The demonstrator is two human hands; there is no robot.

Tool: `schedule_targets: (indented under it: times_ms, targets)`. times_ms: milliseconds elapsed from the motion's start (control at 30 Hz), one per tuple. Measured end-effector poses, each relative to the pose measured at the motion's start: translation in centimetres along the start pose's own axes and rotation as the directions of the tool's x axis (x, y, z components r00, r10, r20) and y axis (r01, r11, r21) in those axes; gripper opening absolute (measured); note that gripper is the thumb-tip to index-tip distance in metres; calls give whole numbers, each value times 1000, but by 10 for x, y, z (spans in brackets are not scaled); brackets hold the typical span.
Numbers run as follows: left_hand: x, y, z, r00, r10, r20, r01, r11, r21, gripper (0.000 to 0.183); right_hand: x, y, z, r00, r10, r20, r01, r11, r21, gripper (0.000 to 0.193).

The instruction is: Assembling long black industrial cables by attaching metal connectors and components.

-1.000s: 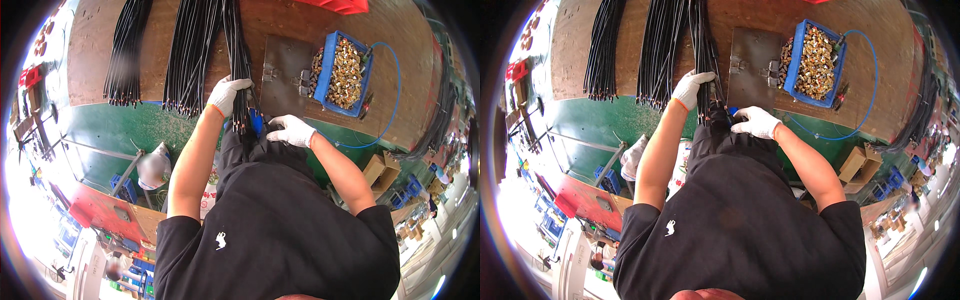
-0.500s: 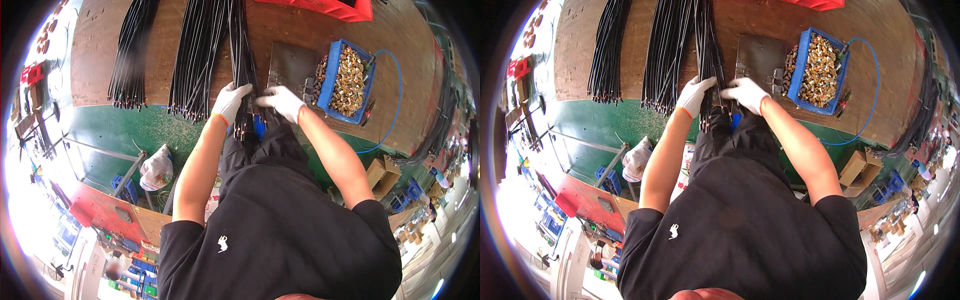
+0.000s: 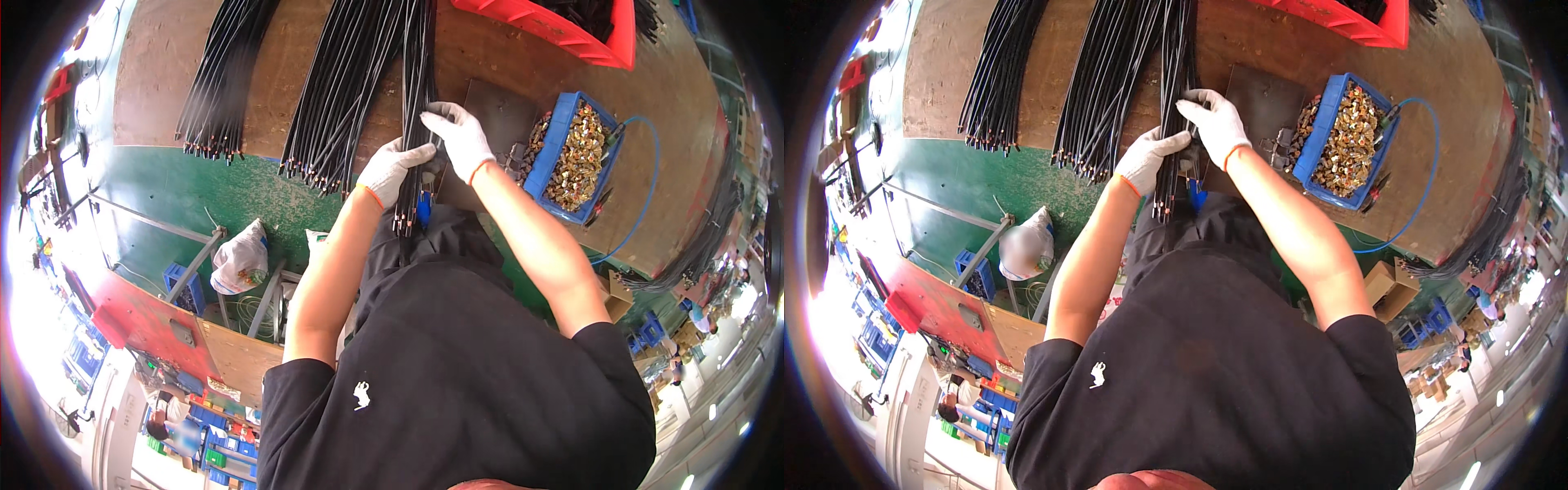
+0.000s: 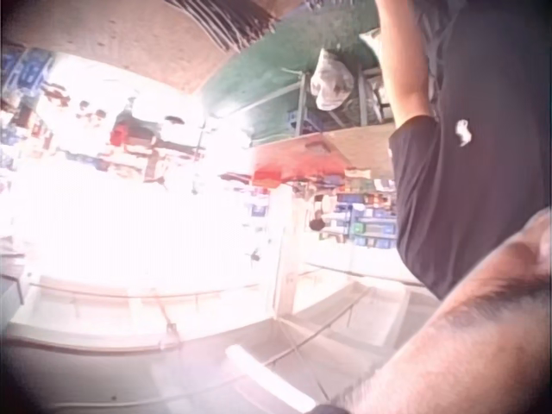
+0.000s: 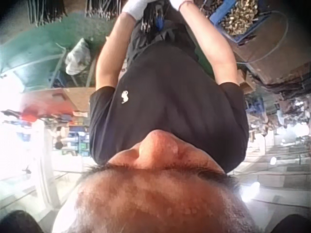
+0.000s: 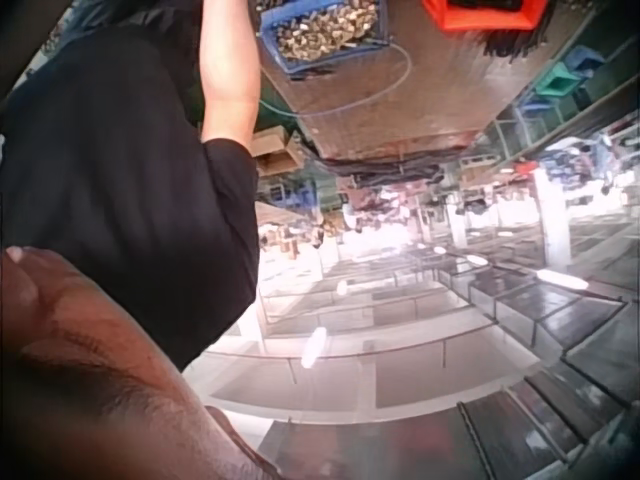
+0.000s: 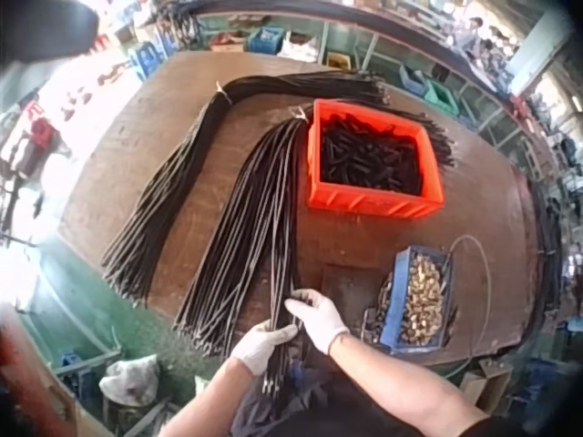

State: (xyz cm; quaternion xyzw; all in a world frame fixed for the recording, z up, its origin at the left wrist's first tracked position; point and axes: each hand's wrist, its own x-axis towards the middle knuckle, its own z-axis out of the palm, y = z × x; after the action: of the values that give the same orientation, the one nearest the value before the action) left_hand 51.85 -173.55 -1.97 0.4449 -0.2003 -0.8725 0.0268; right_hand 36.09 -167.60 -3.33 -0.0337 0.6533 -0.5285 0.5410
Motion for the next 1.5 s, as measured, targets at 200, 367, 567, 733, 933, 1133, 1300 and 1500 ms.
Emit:
schedule_targets:
  times_ms: [200, 367, 567, 733, 933, 1133, 1300, 1500]
  targets:
    - [-3, 13, -2, 998, -62, -15, 62, 998, 1, 14, -11, 3, -29, 999, 2, -46, -16, 952, -306, 36]
    - [-5, 20, -6, 994, -99, -38, 100, 995, 24, 13, -36, -24, -35, 870, -308, 384, 484, 390, -784, 36]
    - [-6, 21, -6, 995, -94, -31, 98, 985, 141, 17, -38, -33, -28, 799, 6, 602, 600, 63, -797, 34]
    - [-8, 22, -5, 994, -100, -43, 105, 986, 133, 26, -50, -25, -42, 871, 26, 490, 460, 302, -835, 45]
    - [-2, 26, -9, 990, -112, -86, 129, 965, 228, 16, -109, -7, -61, 932, 167, 322, 136, 663, -736, 55]
    - [-1, 18, -4, 991, -100, -90, 113, 981, 158, 18, -140, 3, -70, 890, 308, 337, 43, 677, -734, 63]
    - [3, 6, 1, 997, -36, -67, 47, 984, 171, 14, -152, 4, -69, 878, 318, 359, 88, 629, -773, 60]
    - [4, 3, 1, 997, -27, -78, 39, 988, 150, 16, -147, 11, -68, 861, 352, 367, 26, 691, -723, 50]
